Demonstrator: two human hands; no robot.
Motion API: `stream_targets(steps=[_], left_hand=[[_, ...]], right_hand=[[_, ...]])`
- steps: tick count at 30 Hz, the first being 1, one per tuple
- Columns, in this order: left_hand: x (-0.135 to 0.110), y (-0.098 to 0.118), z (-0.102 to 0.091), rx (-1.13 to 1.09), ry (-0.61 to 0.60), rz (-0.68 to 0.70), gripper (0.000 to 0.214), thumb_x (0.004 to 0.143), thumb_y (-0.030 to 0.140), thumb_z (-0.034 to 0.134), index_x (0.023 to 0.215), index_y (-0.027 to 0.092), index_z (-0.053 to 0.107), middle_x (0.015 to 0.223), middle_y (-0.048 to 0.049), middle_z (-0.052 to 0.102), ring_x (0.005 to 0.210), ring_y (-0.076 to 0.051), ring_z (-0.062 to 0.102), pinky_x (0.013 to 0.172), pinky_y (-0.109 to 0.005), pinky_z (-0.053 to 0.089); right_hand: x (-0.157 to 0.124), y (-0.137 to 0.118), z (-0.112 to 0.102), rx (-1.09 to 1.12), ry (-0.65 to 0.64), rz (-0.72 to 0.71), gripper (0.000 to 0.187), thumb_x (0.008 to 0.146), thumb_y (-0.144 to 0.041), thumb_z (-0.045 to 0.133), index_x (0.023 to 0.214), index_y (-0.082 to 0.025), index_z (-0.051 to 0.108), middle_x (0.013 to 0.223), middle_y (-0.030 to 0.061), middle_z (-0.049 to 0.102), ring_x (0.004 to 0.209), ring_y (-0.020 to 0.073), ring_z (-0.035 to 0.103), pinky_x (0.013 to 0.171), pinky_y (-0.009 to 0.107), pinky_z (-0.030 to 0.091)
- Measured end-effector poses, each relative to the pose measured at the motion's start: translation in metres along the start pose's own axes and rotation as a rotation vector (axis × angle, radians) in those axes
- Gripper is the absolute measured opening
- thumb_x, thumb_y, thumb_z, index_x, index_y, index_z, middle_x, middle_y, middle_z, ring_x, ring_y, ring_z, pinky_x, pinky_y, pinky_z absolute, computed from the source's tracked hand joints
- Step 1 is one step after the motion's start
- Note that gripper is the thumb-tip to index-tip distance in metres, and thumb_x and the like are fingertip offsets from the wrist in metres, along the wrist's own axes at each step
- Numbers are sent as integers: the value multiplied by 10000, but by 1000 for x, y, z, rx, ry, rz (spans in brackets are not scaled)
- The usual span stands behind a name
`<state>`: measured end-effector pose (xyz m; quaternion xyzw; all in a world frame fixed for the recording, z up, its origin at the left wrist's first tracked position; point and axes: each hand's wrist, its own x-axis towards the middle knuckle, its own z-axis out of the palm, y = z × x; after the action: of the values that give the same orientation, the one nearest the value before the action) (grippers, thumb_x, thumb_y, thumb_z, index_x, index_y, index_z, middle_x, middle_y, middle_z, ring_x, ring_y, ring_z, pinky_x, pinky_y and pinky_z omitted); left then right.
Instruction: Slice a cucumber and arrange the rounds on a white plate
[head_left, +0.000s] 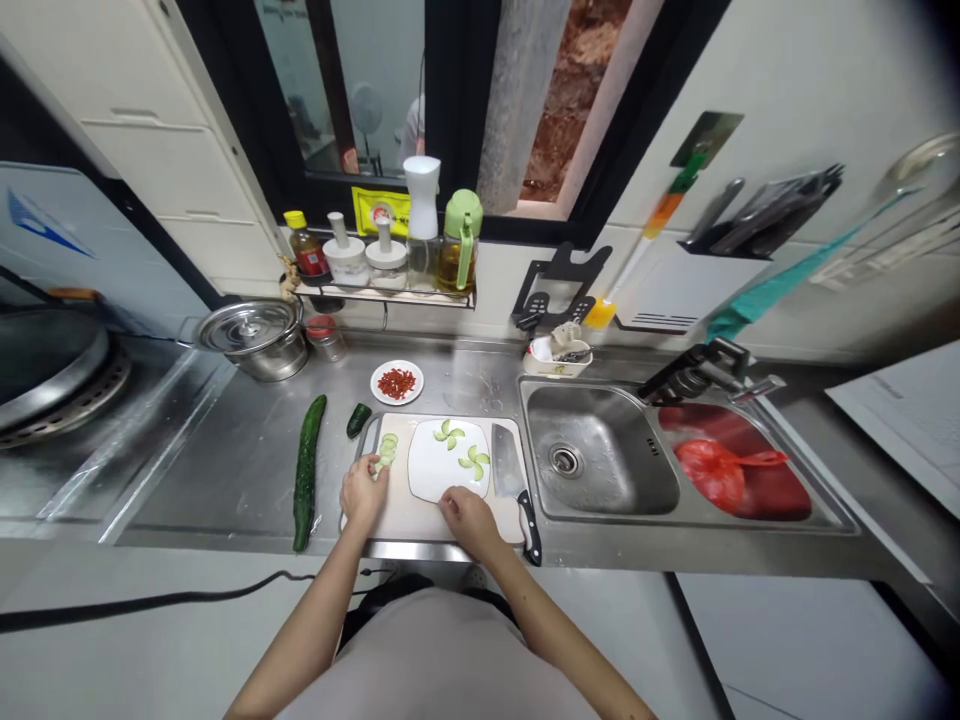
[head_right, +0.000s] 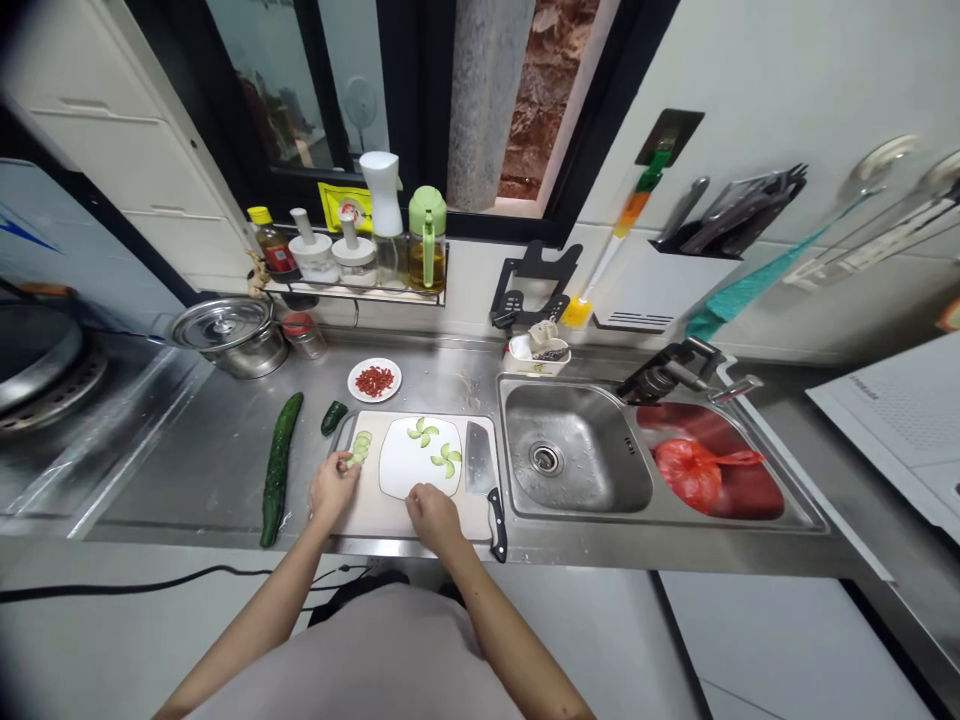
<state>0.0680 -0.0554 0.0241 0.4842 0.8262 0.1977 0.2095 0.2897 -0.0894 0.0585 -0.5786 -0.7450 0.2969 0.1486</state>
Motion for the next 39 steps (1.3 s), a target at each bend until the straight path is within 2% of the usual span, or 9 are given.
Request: stream_targets(steps=[4,11,15,19,22,27,32,36,39], left_hand=[[1,-9,-3,89,-21,-46,381,796,420,576,1112,212,619,991,-103,650,965,-306,587,776,-367,415],[7,-4,0,33,6,-40,254,777,315,579,1004,217,637,1014,-95,652,961,-281,593,755,-340,410],[9,-4,4,-203,17,-56,168,757,303,580,896,217,623,872,-39,674,822,-220,610,709,-301,407],[13,1,8,-613,-11,-125,237,628,350,680,780,187,602,703,-9,622,656,-160,573,661,-275,416],[16,11,6,-857,-47,-144,285,536,335,718,729,171,586,641,6,587,613,-138,554,640,-265,423],[12,36,-13,-1018,-95,-106,314,516,334,732,738,162,593,670,7,607,637,-116,561,666,-253,429],[3,61,-37,-1053,-211,-40,372,538,386,743,795,159,600,698,3,617,655,-114,571,677,-246,427],[-5,80,-52,-1023,-270,115,345,570,383,753,793,164,607,749,-11,625,691,-116,564,690,-241,424],[-10,92,-60,-995,-295,217,296,605,358,748,791,164,623,745,-5,613,664,-104,530,666,-232,409]], right_hand=[[-5,10,-3,14,17,42,169,902,-248,458,806,-201,590,751,8,604,656,130,508,589,232,297],[-6,20,-16,31,77,59,219,890,-273,423,762,-197,584,729,18,605,664,143,517,595,235,305],[-5,20,-20,37,96,58,217,882,-282,424,757,-201,582,719,17,604,656,145,522,588,233,302],[-1,20,-23,36,120,56,203,874,-281,437,762,-204,587,710,15,602,658,148,523,592,232,304],[6,17,-26,59,132,44,214,882,-286,426,766,-203,587,702,17,595,662,153,521,603,238,320],[21,3,-37,95,160,-5,212,892,-293,434,791,-198,595,729,25,604,678,155,531,633,247,354],[38,-18,-55,126,223,-112,175,898,-293,465,839,-204,604,819,33,617,734,158,554,675,254,397],[49,-36,-75,143,276,-235,173,910,-305,489,989,-215,615,988,55,620,830,166,567,753,281,436],[55,-48,-88,100,289,-342,196,921,-309,497,1053,-227,617,1027,65,609,954,194,551,840,319,433]])
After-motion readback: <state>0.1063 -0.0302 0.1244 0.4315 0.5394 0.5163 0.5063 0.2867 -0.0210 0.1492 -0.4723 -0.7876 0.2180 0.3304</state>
